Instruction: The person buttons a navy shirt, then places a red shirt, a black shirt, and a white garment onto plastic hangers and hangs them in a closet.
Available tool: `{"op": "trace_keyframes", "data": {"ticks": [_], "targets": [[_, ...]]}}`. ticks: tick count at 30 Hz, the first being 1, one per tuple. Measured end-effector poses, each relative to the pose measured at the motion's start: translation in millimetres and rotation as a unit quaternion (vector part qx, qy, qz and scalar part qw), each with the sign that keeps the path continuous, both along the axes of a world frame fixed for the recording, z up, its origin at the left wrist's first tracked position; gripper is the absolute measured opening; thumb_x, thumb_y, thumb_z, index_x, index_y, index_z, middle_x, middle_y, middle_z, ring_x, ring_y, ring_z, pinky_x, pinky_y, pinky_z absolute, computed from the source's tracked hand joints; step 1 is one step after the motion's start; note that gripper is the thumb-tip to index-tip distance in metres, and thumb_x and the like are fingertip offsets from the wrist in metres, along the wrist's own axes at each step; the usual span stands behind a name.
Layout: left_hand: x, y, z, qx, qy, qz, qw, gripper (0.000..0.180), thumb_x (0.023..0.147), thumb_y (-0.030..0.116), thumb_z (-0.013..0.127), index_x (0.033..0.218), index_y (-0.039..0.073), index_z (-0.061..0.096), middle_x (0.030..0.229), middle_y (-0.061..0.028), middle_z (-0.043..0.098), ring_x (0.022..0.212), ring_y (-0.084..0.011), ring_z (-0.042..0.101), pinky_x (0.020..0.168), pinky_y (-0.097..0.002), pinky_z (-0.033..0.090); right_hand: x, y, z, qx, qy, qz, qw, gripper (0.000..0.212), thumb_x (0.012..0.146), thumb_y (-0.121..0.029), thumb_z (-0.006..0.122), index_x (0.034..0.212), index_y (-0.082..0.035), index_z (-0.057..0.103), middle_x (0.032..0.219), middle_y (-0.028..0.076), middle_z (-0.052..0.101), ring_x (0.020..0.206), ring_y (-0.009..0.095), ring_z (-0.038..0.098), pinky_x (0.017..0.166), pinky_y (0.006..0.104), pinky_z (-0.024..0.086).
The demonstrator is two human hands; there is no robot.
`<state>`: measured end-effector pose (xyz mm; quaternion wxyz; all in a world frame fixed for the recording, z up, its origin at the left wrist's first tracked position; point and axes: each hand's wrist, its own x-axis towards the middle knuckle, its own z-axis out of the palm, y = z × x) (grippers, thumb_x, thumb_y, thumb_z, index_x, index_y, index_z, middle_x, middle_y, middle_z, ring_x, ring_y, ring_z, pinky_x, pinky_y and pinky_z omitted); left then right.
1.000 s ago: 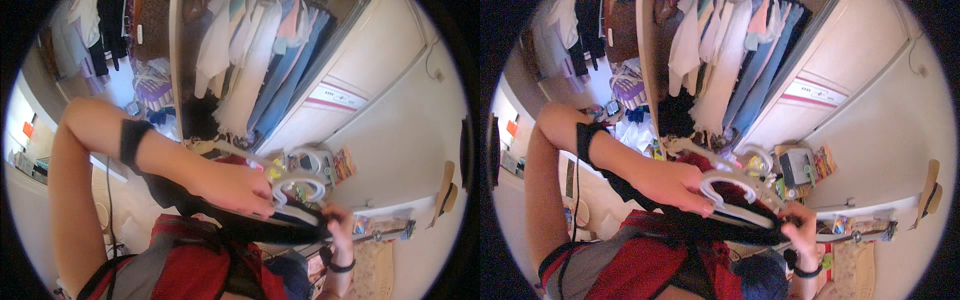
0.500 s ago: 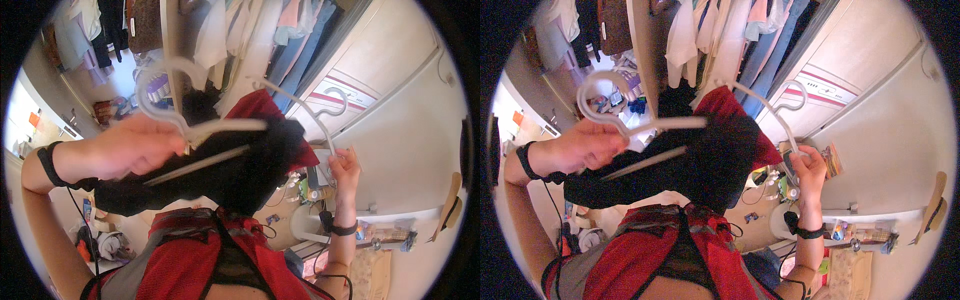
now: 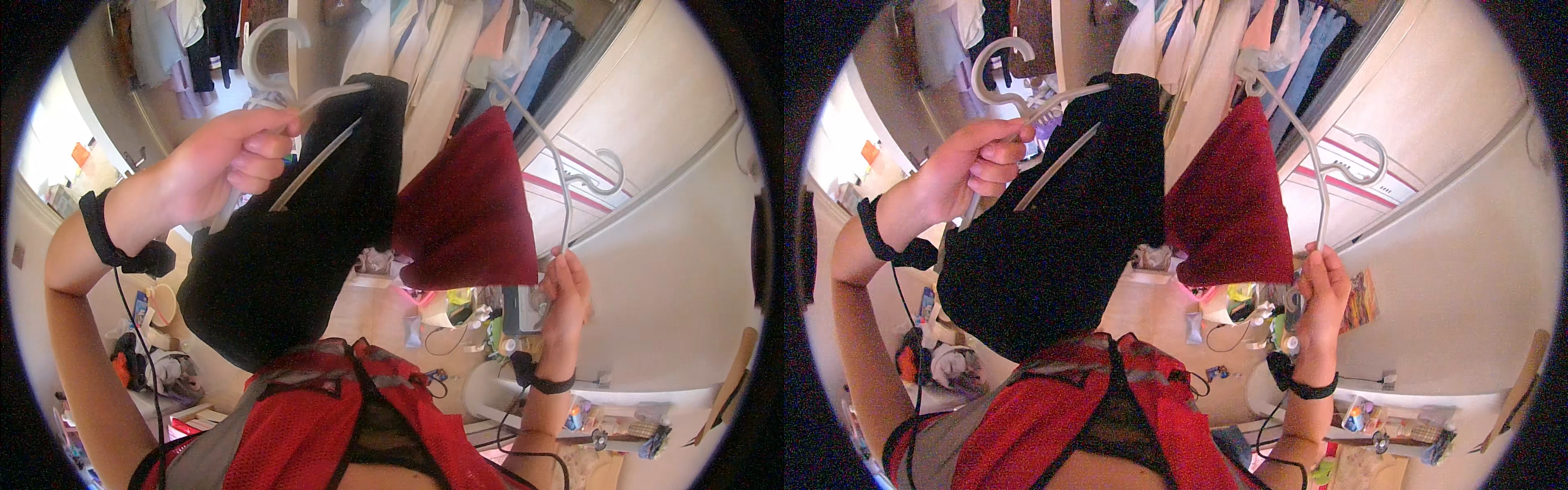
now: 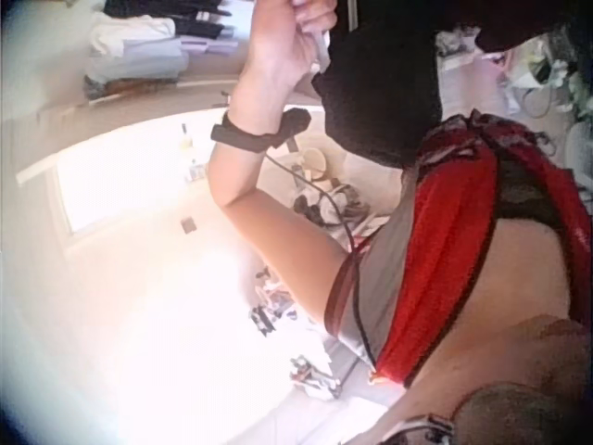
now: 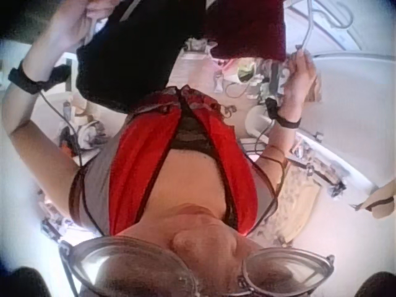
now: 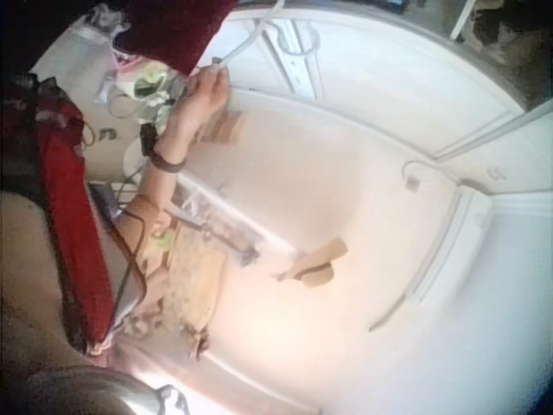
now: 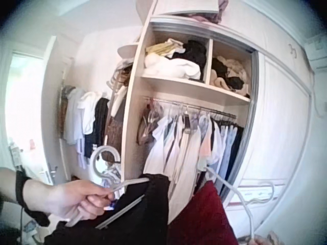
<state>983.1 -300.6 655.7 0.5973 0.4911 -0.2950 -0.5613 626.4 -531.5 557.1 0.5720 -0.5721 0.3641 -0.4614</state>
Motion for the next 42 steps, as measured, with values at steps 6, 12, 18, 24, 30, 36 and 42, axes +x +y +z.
{"op": "trace_keyframes", "data": {"ticks": [6,12,18,24,30,36,42], "targets": [[-7.1,-25.5,3.5,-0.034,0.030,0.022,0.999,0.016,0.097,0.019,0.043,0.085,0.009,0.048,0.060,0.0109,0.028,0.047,0.0001,0.027,0.039,-0.0161,0.019,11.4,-13.3,3.6,-0.001,0.001,0.092,0.996,0.018,0.094,-0.016,0.050,0.104,-0.002,0.056,0.065,-0.006,0.040,0.052,0.003,0.034,0.051,0.0194,0.036],[-1.7,-55.2,19.3,-0.122,0.097,0.003,0.988,0.019,0.098,0.020,0.042,0.092,0.003,0.048,0.062,0.0078,0.030,0.047,-0.0006,0.027,0.037,-0.0150,0.021,-9.2,-10.8,11.9,0.058,-0.038,0.199,0.978,0.016,0.094,-0.016,0.049,0.103,-0.003,0.051,0.064,-0.004,0.039,0.049,0.004,0.035,0.048,0.0204,0.038],[-34.0,-71.9,34.0,-0.115,0.015,0.056,0.992,0.020,0.099,0.021,0.038,0.099,0.003,0.047,0.068,0.0072,0.037,0.052,-0.0026,0.034,0.044,-0.0175,0.034,-19.7,-8.8,28.8,0.064,-0.062,0.280,0.956,0.011,0.096,-0.015,0.044,0.100,-0.005,0.044,0.060,-0.002,0.037,0.038,0.006,0.034,0.034,0.0199,0.036],[-36.9,-77.4,38.2,-0.134,-0.175,0.010,0.975,0.034,0.096,0.021,0.046,0.119,-0.004,0.044,0.077,0.0028,0.052,0.067,-0.0097,0.058,0.063,-0.0224,0.050,-13.5,-13.7,22.5,0.045,-0.055,0.317,0.946,0.015,0.096,-0.019,0.048,0.097,-0.004,0.044,0.054,-0.003,0.039,0.035,0.006,0.035,0.031,0.0200,0.035],[-12.4,-109.4,12.8,-0.119,-0.141,-0.066,0.981,0.026,0.091,0.023,0.056,0.105,0.002,0.050,0.070,0.0034,0.048,0.062,-0.0109,0.057,0.059,-0.0222,0.046,-1.4,-10.7,35.9,0.068,-0.061,0.301,0.949,0.014,0.094,-0.016,0.050,0.097,-0.004,0.044,0.053,-0.002,0.038,0.034,0.006,0.032,0.030,0.0195,0.030],[29.2,-150.3,-12.4,-0.132,-0.099,-0.125,0.978,0.021,0.092,0.024,0.055,0.098,0.004,0.049,0.070,0.0029,0.047,0.060,-0.0118,0.055,0.056,-0.0228,0.043,37.6,-19.7,50.6,0.051,-0.063,0.266,0.960,0.018,0.092,-0.017,0.054,0.095,-0.003,0.043,0.052,-0.002,0.037,0.033,0.006,0.033,0.029,0.0200,0.029],[86.2,-169.8,-5.1,-0.130,-0.107,-0.169,0.971,0.016,0.095,0.017,0.050,0.102,0.004,0.046,0.070,0.0008,0.047,0.058,-0.0137,0.054,0.057,-0.0238,0.043,84.1,-27.4,63.4,0.041,-0.087,0.198,0.976,0.020,0.087,-0.012,0.059,0.097,0.000,0.046,0.051,-0.001,0.039,0.032,0.006,0.032,0.029,0.0193,0.027]]}}
